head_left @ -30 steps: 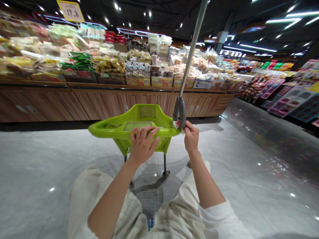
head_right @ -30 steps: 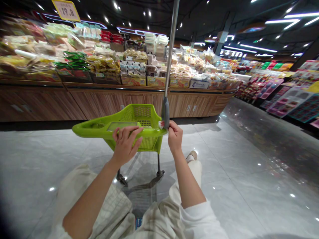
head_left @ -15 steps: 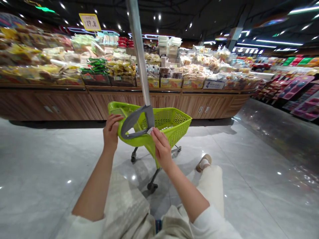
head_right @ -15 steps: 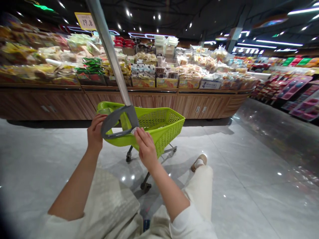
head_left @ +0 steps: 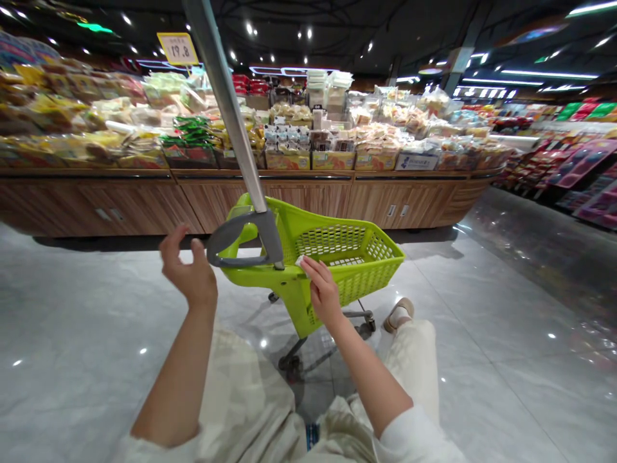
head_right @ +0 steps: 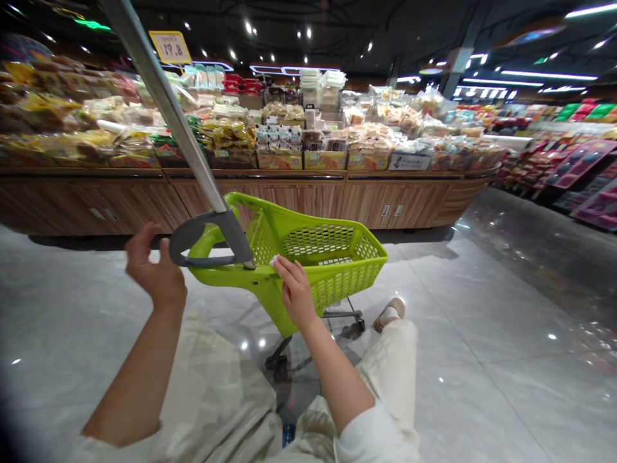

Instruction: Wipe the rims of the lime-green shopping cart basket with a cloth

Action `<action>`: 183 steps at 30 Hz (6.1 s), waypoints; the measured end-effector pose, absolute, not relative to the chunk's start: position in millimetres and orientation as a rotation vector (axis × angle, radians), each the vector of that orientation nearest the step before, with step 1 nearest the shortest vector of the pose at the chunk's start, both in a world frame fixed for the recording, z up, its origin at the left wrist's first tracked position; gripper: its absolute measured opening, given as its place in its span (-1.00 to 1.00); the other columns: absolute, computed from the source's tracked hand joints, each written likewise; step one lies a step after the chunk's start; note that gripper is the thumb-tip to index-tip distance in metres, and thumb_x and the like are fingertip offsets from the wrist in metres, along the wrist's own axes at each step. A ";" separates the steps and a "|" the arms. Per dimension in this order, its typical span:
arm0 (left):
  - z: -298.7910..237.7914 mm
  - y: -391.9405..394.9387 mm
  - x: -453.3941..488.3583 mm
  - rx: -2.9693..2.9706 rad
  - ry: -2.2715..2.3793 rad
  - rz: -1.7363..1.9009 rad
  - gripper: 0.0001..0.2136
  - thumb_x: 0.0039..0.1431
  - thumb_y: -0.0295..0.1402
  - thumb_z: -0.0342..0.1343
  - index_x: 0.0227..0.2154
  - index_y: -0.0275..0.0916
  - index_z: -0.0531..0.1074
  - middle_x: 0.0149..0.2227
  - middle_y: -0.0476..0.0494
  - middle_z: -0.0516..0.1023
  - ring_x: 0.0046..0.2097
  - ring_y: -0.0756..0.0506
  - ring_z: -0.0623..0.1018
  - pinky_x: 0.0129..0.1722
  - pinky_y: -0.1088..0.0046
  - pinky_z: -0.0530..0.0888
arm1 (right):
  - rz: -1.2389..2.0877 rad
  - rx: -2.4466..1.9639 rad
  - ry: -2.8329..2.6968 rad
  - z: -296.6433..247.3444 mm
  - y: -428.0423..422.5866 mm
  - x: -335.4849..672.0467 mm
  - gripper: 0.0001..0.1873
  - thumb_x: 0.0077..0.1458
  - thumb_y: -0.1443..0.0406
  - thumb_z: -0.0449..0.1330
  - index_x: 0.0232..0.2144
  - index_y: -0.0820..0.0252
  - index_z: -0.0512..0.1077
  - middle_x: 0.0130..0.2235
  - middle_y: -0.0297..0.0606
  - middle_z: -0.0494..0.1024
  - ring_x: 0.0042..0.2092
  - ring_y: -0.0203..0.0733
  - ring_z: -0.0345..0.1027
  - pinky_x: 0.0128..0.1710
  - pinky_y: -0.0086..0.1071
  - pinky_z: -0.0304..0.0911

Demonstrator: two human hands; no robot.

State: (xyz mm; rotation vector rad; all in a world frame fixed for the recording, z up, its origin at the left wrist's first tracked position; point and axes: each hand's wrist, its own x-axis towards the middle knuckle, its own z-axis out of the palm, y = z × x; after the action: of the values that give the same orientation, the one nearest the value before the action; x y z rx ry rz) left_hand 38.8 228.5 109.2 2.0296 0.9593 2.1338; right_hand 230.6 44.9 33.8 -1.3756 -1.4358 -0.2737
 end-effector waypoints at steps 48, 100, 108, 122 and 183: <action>68.6 86.6 69.0 3.061 0.816 1.036 -0.33 0.24 -0.50 -0.12 0.39 -0.37 -0.17 0.39 -0.34 0.08 0.41 -0.21 0.08 0.37 0.15 0.10 | -0.235 -1.734 -1.397 53.0 35.7 164.0 -0.16 -0.03 0.56 -0.09 0.34 0.19 0.10 0.34 -0.16 0.23 0.38 -0.28 0.00 0.42 -0.13 -0.27; 73.6 87.2 54.1 3.049 0.928 0.959 -0.35 0.19 -0.51 -0.10 0.35 -0.45 -0.02 0.39 -0.32 0.10 0.42 -0.22 0.04 0.38 0.16 0.05 | -0.285 -1.978 -1.058 9.3 -13.9 246.6 -0.26 -0.04 0.59 -0.09 0.14 0.04 0.39 0.16 -0.22 0.48 0.20 -0.18 0.30 0.33 0.02 -0.15; 68.5 86.8 47.9 2.983 0.967 1.067 -0.35 0.22 -0.50 -0.10 0.37 -0.41 -0.07 0.37 -0.33 0.13 0.41 -0.23 0.06 0.37 0.12 0.07 | -0.234 -1.964 -1.155 9.2 -21.8 236.3 -0.25 -0.03 0.60 -0.10 0.19 0.07 0.34 0.20 -0.22 0.44 0.26 -0.22 0.23 0.33 -0.06 -0.13; 65.9 84.1 38.4 3.021 0.967 1.055 -0.37 0.25 -0.48 -0.10 0.37 -0.40 -0.07 0.38 -0.32 0.11 0.41 -0.21 0.06 0.37 0.16 0.07 | -0.103 -1.793 -1.452 64.2 33.5 134.2 -0.25 -0.01 0.56 -0.07 0.28 0.27 0.19 0.32 -0.13 0.26 0.36 -0.28 0.04 0.40 -0.16 -0.40; 76.7 78.6 39.3 3.109 0.978 0.887 -0.33 0.25 -0.54 -0.14 0.37 -0.47 -0.24 0.41 -0.39 -0.06 0.43 -0.22 -0.03 0.38 0.13 0.10 | -0.185 -1.890 -1.321 32.8 6.8 169.3 -0.06 -0.14 0.61 -0.10 0.35 0.21 0.05 0.37 -0.14 0.15 0.40 -0.28 -0.05 0.41 -0.07 -0.31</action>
State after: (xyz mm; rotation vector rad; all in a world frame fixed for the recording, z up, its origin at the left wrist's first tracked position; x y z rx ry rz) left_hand 39.3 78.6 76.7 3.1090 0.9782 0.8869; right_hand 169.3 6.8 32.8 -1.8898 -1.3209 -0.1849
